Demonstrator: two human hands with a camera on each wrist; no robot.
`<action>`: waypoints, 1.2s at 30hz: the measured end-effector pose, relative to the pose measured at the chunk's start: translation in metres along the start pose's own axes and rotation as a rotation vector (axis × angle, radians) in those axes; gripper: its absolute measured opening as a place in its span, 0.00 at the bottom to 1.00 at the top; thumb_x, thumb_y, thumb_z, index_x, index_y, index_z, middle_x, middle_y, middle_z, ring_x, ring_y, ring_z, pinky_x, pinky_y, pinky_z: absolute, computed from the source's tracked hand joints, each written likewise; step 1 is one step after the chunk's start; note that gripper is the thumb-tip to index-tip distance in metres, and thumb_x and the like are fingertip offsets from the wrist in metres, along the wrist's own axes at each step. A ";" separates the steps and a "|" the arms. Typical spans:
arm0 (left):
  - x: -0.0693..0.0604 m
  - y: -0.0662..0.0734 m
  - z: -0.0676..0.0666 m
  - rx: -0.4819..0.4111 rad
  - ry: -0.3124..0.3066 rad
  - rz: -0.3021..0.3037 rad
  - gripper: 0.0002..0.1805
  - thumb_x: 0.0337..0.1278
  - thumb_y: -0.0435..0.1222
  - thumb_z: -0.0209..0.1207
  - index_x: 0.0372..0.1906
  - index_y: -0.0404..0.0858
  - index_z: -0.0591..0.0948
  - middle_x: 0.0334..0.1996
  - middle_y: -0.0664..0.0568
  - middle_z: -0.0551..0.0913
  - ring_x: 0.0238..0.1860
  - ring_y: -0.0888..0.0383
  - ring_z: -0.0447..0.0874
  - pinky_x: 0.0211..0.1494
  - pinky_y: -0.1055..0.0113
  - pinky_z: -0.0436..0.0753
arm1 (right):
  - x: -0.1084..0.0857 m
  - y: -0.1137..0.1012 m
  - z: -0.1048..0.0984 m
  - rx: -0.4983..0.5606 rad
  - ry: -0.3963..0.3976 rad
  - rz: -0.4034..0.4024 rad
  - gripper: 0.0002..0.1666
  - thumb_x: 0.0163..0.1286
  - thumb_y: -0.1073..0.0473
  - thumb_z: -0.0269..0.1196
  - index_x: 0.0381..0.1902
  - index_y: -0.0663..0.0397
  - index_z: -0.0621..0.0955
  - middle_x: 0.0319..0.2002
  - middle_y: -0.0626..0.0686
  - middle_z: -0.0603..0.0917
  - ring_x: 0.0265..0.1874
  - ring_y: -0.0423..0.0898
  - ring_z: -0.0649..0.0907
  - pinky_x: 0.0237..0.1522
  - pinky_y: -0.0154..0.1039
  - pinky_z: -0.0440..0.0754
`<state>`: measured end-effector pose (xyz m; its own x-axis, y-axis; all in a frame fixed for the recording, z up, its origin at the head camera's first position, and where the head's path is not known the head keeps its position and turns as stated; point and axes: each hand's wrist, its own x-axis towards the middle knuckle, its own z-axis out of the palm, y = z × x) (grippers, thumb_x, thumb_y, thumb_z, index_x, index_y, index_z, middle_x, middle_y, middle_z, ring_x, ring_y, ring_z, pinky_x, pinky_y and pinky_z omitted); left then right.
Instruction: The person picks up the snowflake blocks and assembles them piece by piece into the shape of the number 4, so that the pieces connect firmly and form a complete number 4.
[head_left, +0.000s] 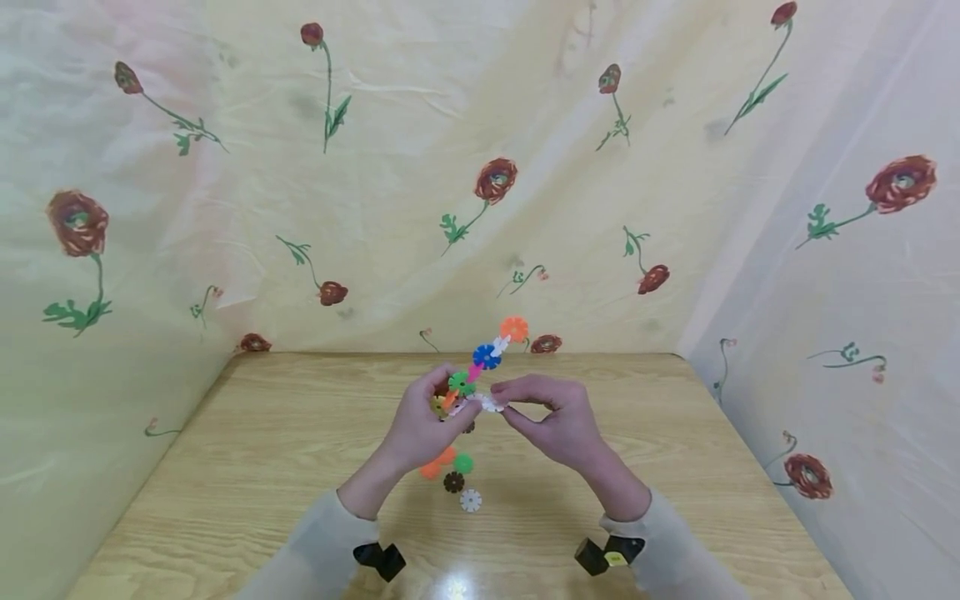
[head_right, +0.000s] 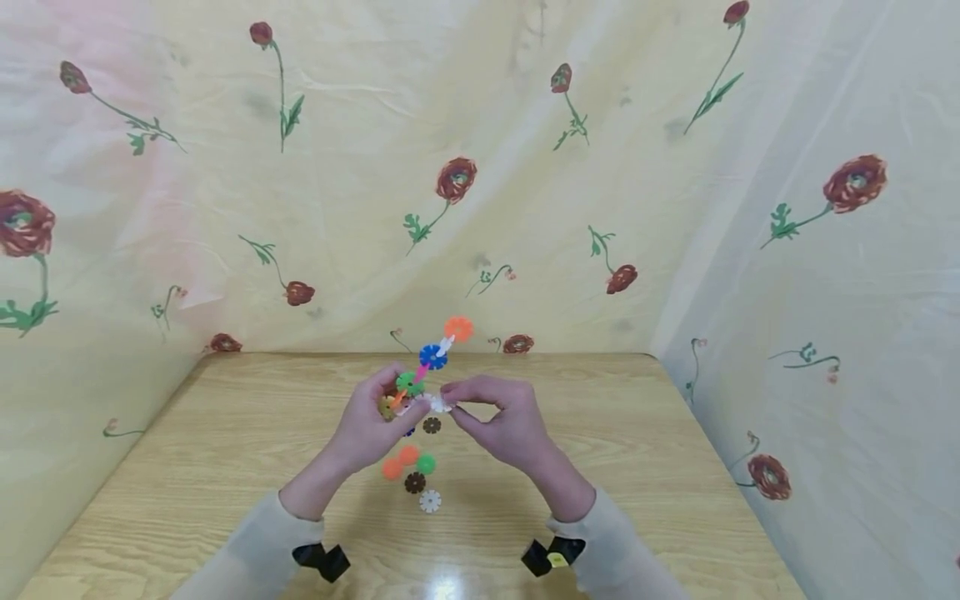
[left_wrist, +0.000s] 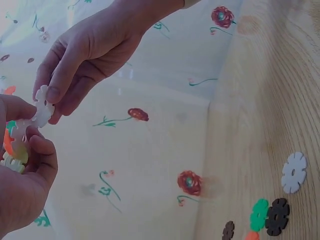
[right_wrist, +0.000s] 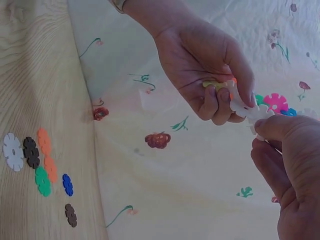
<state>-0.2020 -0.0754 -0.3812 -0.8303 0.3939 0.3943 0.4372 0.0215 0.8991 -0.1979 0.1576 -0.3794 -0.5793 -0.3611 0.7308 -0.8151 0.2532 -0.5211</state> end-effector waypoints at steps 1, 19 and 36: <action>0.000 0.000 -0.001 0.005 0.005 -0.005 0.10 0.68 0.30 0.66 0.51 0.33 0.81 0.34 0.45 0.82 0.29 0.61 0.88 0.36 0.65 0.90 | -0.001 0.000 0.000 -0.013 0.002 0.013 0.19 0.59 0.80 0.73 0.45 0.58 0.91 0.44 0.61 0.93 0.45 0.49 0.94 0.48 0.37 0.91; -0.001 -0.002 -0.004 0.112 0.061 0.022 0.08 0.67 0.32 0.68 0.47 0.35 0.84 0.32 0.49 0.82 0.34 0.60 0.81 0.39 0.68 0.82 | -0.034 0.024 0.025 -0.093 -0.361 0.300 0.08 0.72 0.64 0.71 0.47 0.53 0.89 0.43 0.51 0.93 0.40 0.41 0.92 0.45 0.42 0.93; 0.000 -0.002 -0.006 0.118 0.091 0.001 0.02 0.70 0.34 0.67 0.42 0.41 0.84 0.30 0.52 0.79 0.34 0.59 0.76 0.37 0.70 0.77 | -0.065 0.035 0.073 -0.204 -0.759 0.328 0.07 0.68 0.60 0.75 0.44 0.49 0.91 0.39 0.43 0.89 0.35 0.30 0.77 0.40 0.24 0.78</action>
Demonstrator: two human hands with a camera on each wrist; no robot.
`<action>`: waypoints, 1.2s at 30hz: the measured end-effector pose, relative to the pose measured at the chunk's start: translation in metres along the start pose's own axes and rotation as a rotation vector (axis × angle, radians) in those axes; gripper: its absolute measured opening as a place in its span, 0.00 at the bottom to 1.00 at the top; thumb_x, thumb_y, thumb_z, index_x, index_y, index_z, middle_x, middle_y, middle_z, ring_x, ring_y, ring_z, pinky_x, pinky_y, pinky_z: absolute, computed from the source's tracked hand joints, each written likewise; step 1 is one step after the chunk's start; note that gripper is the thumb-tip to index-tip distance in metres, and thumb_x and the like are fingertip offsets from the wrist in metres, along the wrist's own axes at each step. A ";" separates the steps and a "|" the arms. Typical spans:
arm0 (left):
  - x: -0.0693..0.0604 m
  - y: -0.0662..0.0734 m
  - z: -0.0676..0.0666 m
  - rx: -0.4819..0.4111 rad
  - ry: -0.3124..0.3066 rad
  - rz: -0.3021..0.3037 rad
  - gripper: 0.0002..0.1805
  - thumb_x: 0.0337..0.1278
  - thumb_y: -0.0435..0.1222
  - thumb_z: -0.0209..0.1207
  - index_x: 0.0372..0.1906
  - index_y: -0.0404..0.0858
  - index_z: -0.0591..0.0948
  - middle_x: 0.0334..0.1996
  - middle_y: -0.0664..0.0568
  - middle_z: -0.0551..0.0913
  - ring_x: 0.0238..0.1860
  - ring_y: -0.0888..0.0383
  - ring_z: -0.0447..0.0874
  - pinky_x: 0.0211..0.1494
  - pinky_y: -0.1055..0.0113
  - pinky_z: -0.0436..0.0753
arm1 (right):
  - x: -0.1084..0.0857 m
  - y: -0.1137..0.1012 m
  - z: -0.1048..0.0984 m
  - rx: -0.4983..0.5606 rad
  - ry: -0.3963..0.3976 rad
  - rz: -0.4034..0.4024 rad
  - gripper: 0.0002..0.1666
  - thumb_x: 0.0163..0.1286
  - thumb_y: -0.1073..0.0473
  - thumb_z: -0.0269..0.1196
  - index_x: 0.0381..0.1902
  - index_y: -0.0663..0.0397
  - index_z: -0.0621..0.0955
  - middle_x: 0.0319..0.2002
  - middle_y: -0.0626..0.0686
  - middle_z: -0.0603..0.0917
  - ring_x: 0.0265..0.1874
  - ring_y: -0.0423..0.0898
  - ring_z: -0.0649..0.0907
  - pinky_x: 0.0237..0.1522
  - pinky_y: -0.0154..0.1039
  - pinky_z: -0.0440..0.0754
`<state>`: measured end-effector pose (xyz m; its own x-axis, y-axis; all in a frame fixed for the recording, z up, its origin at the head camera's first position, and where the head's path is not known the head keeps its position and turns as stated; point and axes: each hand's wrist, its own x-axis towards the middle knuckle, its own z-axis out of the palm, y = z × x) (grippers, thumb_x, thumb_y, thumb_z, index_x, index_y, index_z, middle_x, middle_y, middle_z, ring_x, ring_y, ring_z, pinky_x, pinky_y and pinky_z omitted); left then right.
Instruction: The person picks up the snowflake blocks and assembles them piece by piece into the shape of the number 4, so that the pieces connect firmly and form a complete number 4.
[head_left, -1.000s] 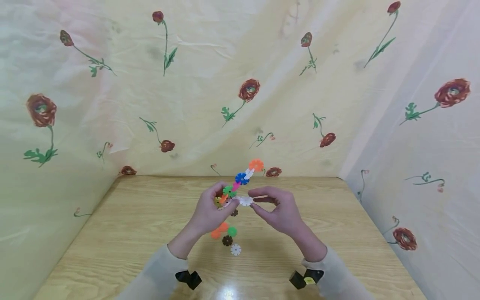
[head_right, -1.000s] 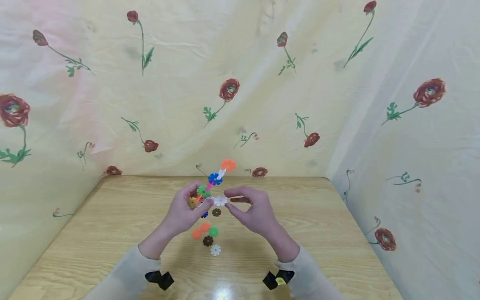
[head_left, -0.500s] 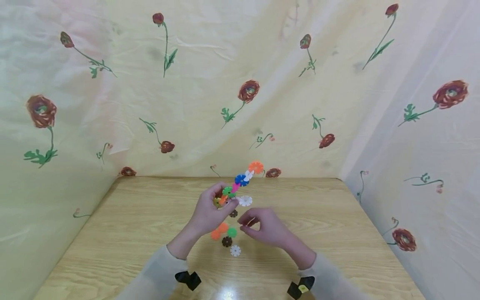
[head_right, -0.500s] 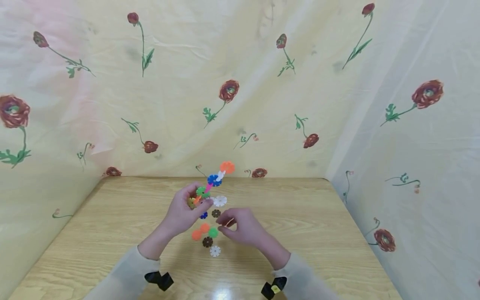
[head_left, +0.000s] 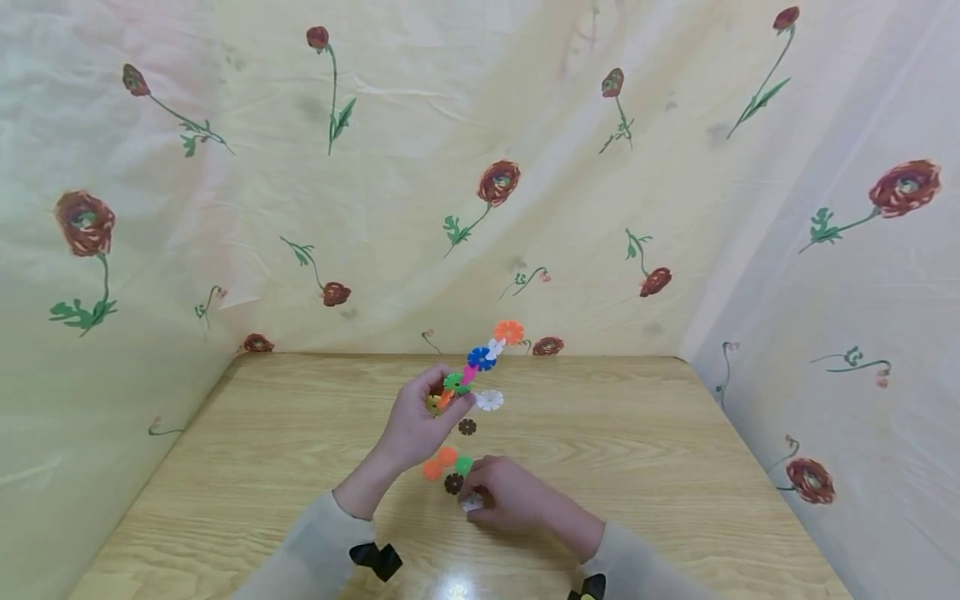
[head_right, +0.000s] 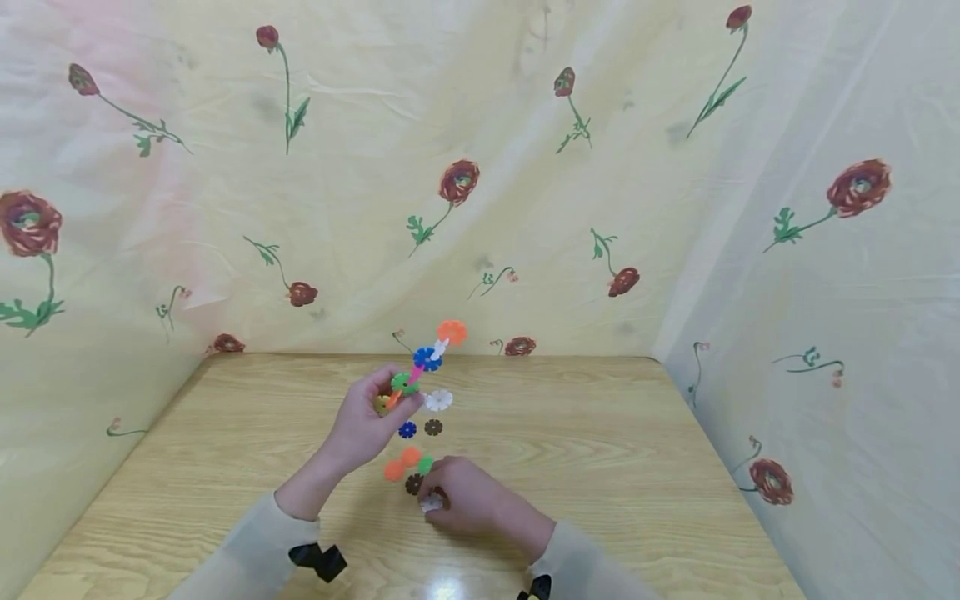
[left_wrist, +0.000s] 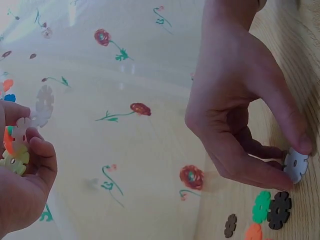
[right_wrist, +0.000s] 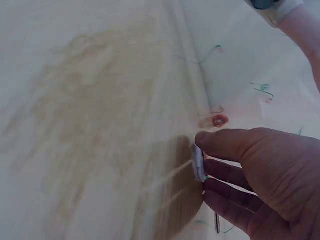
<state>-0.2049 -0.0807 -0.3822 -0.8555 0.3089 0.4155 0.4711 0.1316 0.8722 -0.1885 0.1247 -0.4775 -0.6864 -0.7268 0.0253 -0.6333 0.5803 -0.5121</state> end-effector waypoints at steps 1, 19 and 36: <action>0.000 0.000 0.000 0.000 0.000 0.000 0.03 0.70 0.34 0.67 0.42 0.41 0.84 0.30 0.52 0.79 0.34 0.60 0.76 0.37 0.70 0.77 | 0.000 0.000 0.001 -0.014 -0.001 0.000 0.07 0.68 0.60 0.75 0.44 0.48 0.91 0.39 0.42 0.89 0.36 0.29 0.76 0.40 0.24 0.78; 0.000 0.000 0.002 -0.006 -0.006 0.042 0.03 0.69 0.32 0.66 0.43 0.39 0.84 0.32 0.51 0.82 0.33 0.61 0.77 0.37 0.69 0.79 | -0.013 0.006 -0.014 0.198 0.033 0.115 0.09 0.69 0.66 0.71 0.43 0.47 0.90 0.36 0.40 0.87 0.34 0.29 0.80 0.39 0.28 0.83; 0.001 -0.001 0.003 0.016 -0.005 0.063 0.03 0.67 0.30 0.65 0.42 0.39 0.84 0.28 0.54 0.79 0.30 0.62 0.72 0.34 0.71 0.74 | -0.027 -0.005 -0.096 0.449 0.609 0.050 0.09 0.71 0.71 0.69 0.48 0.64 0.87 0.42 0.63 0.91 0.38 0.40 0.91 0.42 0.36 0.92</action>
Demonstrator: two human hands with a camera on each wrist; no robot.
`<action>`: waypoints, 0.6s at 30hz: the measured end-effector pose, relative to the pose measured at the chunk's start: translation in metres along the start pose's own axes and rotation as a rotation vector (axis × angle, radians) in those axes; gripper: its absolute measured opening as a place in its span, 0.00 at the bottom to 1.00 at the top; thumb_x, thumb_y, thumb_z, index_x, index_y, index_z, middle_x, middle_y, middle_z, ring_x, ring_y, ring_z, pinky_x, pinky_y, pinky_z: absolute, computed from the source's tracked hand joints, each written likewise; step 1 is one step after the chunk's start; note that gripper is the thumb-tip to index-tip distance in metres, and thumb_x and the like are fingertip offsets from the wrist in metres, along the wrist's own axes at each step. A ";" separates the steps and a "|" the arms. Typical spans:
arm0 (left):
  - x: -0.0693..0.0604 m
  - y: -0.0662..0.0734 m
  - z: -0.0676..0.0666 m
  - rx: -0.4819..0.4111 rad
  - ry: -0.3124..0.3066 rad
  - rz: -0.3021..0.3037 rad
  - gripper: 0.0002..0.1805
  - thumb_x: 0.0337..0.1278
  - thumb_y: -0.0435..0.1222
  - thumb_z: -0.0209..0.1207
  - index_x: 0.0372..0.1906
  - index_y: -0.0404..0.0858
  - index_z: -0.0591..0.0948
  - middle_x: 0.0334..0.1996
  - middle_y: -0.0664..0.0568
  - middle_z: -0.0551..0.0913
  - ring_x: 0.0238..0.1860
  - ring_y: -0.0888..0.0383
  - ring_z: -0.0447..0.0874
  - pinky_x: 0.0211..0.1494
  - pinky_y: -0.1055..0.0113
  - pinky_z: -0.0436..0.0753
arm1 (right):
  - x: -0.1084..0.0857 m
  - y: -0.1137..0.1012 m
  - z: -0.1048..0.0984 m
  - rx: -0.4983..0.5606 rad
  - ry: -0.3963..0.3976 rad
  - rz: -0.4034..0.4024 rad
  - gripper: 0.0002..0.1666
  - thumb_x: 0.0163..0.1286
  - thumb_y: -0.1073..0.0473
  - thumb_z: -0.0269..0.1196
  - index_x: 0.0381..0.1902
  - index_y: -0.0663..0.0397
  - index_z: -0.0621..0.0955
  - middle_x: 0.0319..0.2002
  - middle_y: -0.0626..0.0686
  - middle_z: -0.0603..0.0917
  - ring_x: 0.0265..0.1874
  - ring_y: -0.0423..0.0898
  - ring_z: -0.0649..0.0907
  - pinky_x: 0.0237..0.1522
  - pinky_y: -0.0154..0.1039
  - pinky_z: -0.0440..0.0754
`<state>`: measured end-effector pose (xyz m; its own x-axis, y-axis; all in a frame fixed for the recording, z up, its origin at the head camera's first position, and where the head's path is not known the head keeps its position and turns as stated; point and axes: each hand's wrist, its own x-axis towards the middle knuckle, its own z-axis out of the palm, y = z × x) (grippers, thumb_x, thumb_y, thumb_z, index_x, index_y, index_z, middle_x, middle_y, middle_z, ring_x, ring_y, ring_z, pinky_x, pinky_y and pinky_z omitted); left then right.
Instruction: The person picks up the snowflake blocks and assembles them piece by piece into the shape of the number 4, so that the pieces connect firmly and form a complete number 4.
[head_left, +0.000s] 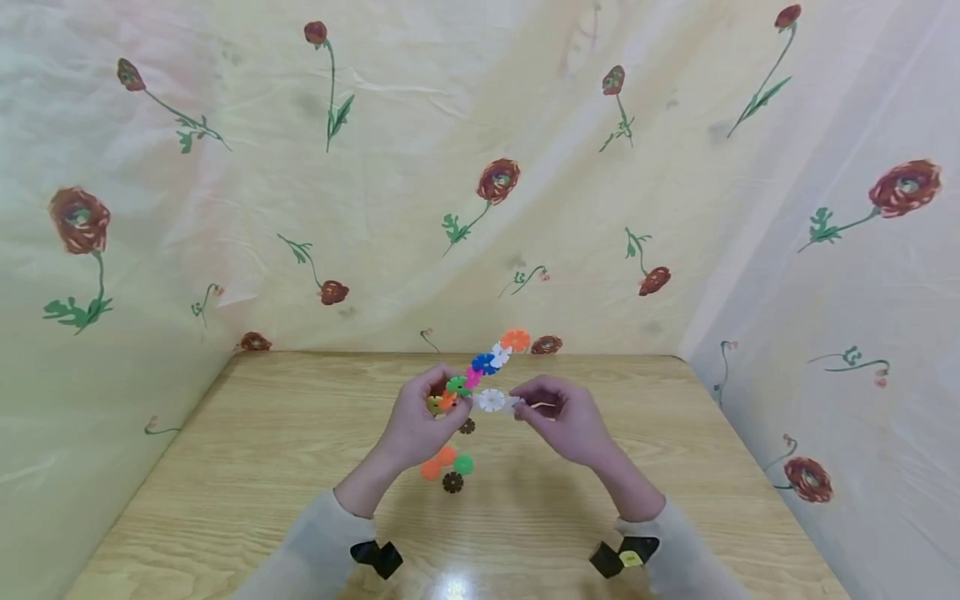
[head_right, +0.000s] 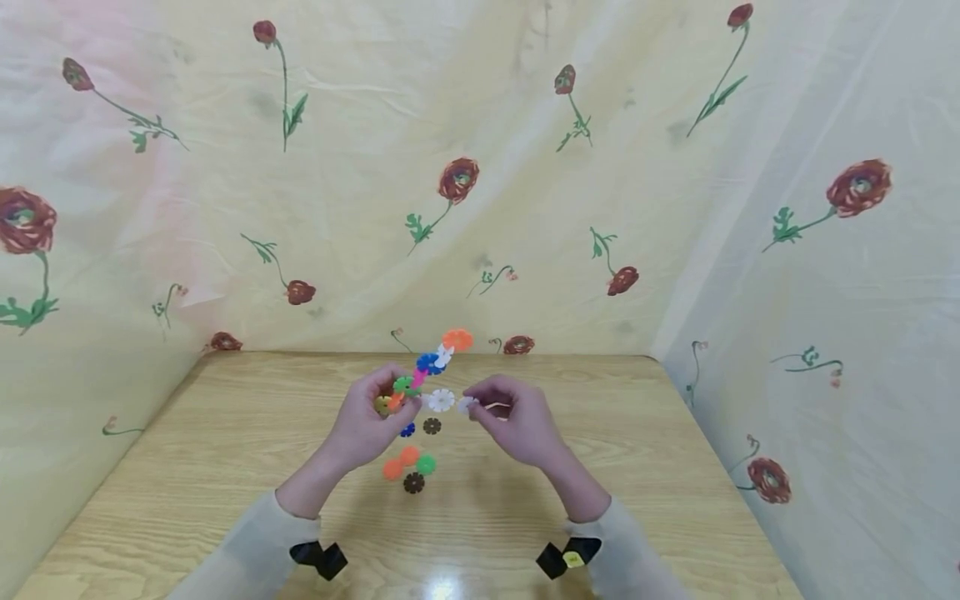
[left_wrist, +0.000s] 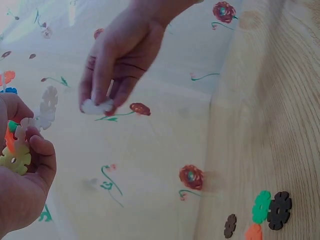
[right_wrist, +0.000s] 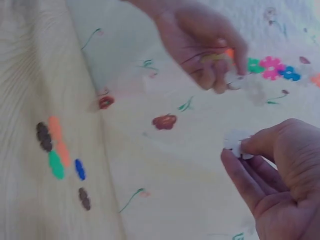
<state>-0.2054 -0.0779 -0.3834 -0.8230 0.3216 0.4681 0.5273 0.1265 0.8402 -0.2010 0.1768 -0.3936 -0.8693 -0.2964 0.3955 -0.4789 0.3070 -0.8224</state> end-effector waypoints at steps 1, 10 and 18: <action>0.000 0.000 0.000 0.001 0.001 0.003 0.03 0.67 0.29 0.65 0.42 0.39 0.84 0.29 0.54 0.79 0.30 0.62 0.72 0.34 0.71 0.74 | 0.000 -0.003 -0.002 0.004 0.024 -0.010 0.09 0.71 0.72 0.69 0.47 0.63 0.87 0.42 0.63 0.91 0.37 0.39 0.91 0.41 0.35 0.92; -0.001 -0.001 0.000 0.008 0.004 0.009 0.04 0.66 0.29 0.65 0.41 0.40 0.84 0.30 0.53 0.80 0.32 0.61 0.72 0.35 0.69 0.76 | 0.001 -0.011 -0.007 0.068 0.104 -0.082 0.09 0.70 0.75 0.68 0.47 0.66 0.87 0.41 0.66 0.90 0.37 0.37 0.91 0.39 0.37 0.92; -0.001 -0.003 0.000 0.013 -0.002 0.004 0.04 0.67 0.29 0.66 0.41 0.40 0.84 0.30 0.53 0.80 0.31 0.60 0.72 0.35 0.70 0.74 | 0.002 -0.012 -0.005 0.085 0.071 -0.154 0.08 0.69 0.77 0.68 0.45 0.67 0.87 0.38 0.67 0.90 0.35 0.37 0.91 0.36 0.36 0.92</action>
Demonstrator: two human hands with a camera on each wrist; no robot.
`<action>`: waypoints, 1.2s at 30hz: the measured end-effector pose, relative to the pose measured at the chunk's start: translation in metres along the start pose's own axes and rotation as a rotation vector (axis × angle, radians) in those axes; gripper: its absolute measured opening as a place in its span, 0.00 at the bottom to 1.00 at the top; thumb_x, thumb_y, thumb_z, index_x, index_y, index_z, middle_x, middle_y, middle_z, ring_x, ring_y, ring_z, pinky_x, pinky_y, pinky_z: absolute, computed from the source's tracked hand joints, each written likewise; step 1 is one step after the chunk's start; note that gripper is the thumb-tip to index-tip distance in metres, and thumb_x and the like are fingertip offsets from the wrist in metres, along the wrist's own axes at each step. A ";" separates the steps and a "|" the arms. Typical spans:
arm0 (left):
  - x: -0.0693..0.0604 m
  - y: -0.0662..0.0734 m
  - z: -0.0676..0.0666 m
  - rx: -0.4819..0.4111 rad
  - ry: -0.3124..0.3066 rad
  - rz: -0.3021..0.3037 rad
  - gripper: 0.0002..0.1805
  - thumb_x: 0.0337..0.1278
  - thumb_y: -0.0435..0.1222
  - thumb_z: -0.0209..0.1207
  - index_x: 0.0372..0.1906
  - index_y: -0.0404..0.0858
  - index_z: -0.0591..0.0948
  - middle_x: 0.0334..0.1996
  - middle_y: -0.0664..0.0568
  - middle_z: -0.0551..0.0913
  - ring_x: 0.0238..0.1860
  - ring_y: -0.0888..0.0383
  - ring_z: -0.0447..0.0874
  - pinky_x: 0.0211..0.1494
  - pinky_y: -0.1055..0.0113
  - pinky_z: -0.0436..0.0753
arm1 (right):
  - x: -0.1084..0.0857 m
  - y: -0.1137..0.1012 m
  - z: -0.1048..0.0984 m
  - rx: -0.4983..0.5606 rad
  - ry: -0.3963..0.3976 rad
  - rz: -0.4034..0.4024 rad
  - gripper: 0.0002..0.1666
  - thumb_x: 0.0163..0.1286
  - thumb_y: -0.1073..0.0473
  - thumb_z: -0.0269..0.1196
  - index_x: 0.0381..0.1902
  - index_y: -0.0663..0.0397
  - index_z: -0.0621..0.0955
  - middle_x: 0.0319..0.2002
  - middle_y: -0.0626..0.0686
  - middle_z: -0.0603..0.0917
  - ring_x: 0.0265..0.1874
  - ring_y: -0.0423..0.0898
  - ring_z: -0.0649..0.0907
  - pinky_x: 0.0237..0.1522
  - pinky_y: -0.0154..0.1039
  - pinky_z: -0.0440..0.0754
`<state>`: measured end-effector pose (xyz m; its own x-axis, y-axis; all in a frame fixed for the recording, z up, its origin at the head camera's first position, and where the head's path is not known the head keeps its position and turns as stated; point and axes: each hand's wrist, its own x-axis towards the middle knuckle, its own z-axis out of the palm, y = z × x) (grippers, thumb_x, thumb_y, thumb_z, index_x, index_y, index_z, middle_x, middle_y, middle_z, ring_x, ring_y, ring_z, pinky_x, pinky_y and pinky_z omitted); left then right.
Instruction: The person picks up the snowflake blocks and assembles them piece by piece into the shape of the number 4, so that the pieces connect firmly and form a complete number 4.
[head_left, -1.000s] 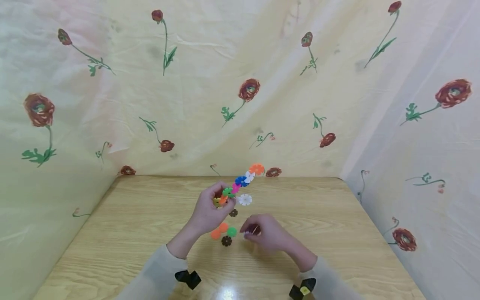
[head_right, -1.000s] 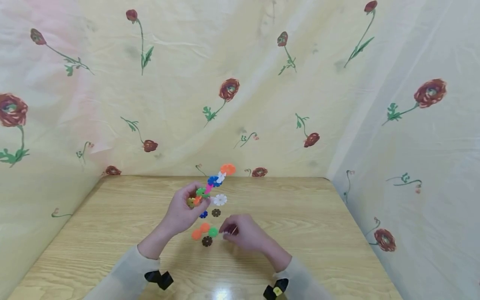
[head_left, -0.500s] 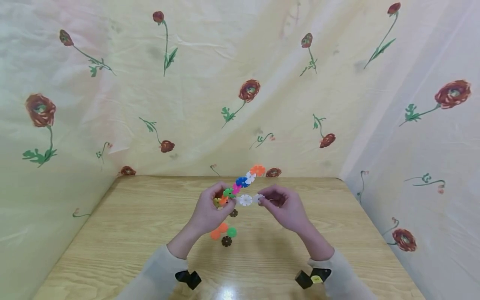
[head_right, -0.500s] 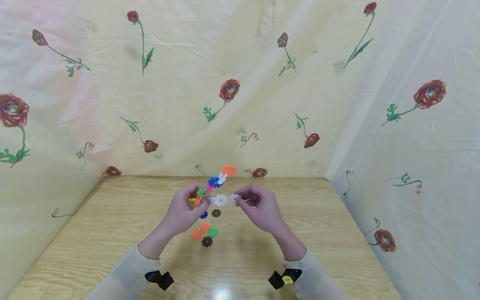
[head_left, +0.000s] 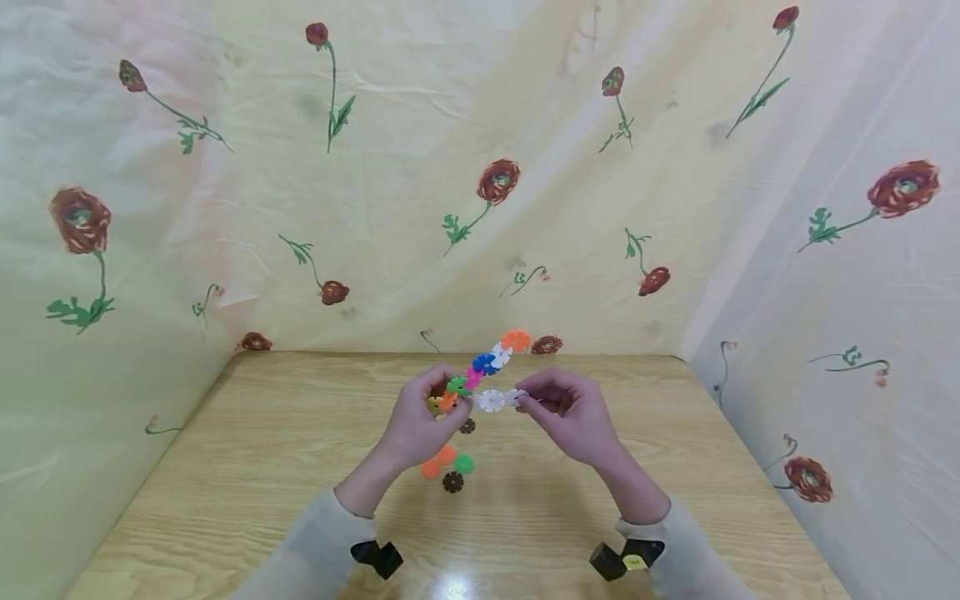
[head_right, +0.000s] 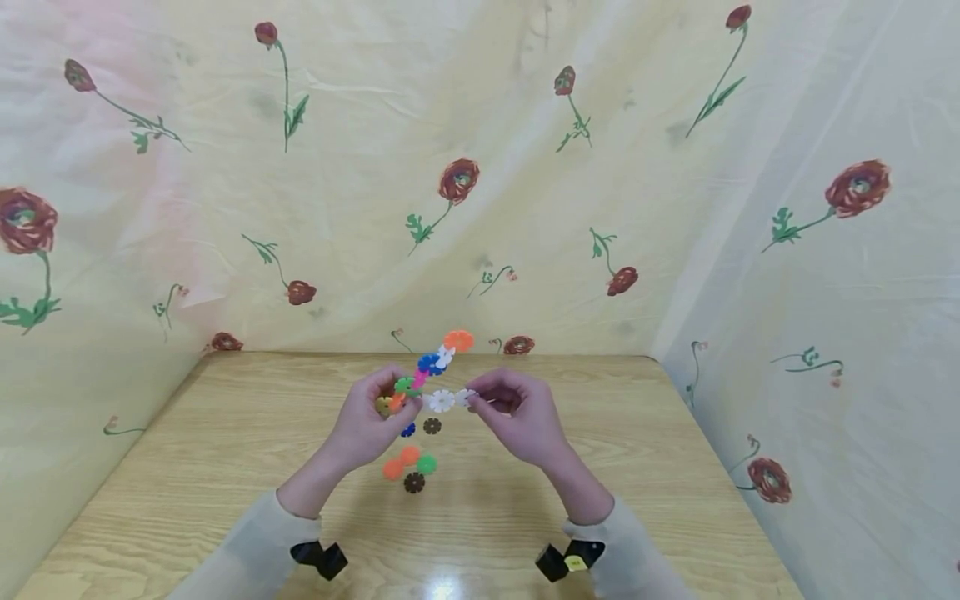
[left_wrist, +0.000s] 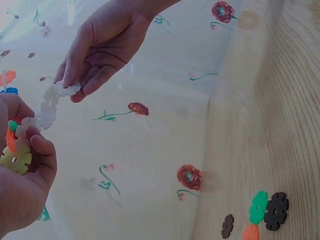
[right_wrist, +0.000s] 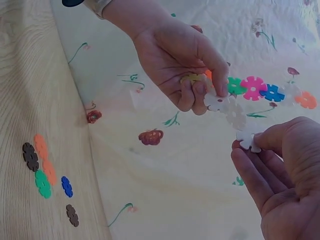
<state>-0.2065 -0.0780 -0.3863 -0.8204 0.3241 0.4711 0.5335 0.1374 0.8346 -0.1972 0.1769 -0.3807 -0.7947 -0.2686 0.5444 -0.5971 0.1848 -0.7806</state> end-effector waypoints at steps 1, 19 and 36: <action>0.000 0.000 0.000 0.000 -0.001 -0.001 0.04 0.67 0.29 0.66 0.41 0.40 0.84 0.30 0.53 0.80 0.31 0.60 0.72 0.35 0.71 0.74 | 0.000 0.000 0.000 0.001 -0.002 -0.002 0.08 0.69 0.77 0.68 0.44 0.67 0.87 0.38 0.67 0.90 0.35 0.37 0.91 0.36 0.36 0.92; 0.000 0.000 0.000 -0.028 -0.021 -0.021 0.02 0.68 0.30 0.65 0.41 0.38 0.84 0.28 0.54 0.77 0.29 0.62 0.70 0.28 0.74 0.69 | -0.003 -0.005 0.002 -0.037 0.001 0.003 0.09 0.67 0.76 0.70 0.44 0.67 0.89 0.38 0.66 0.92 0.35 0.37 0.92 0.36 0.37 0.92; 0.002 -0.003 0.000 -0.122 -0.060 -0.029 0.02 0.70 0.28 0.63 0.42 0.32 0.82 0.29 0.51 0.77 0.28 0.63 0.74 0.28 0.74 0.75 | -0.003 -0.013 0.001 -0.054 -0.017 0.033 0.09 0.65 0.75 0.72 0.43 0.66 0.91 0.38 0.64 0.93 0.33 0.36 0.92 0.35 0.37 0.92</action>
<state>-0.2095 -0.0782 -0.3879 -0.8193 0.3772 0.4317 0.4780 0.0338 0.8777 -0.1870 0.1747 -0.3720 -0.8122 -0.2773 0.5133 -0.5763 0.2442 -0.7799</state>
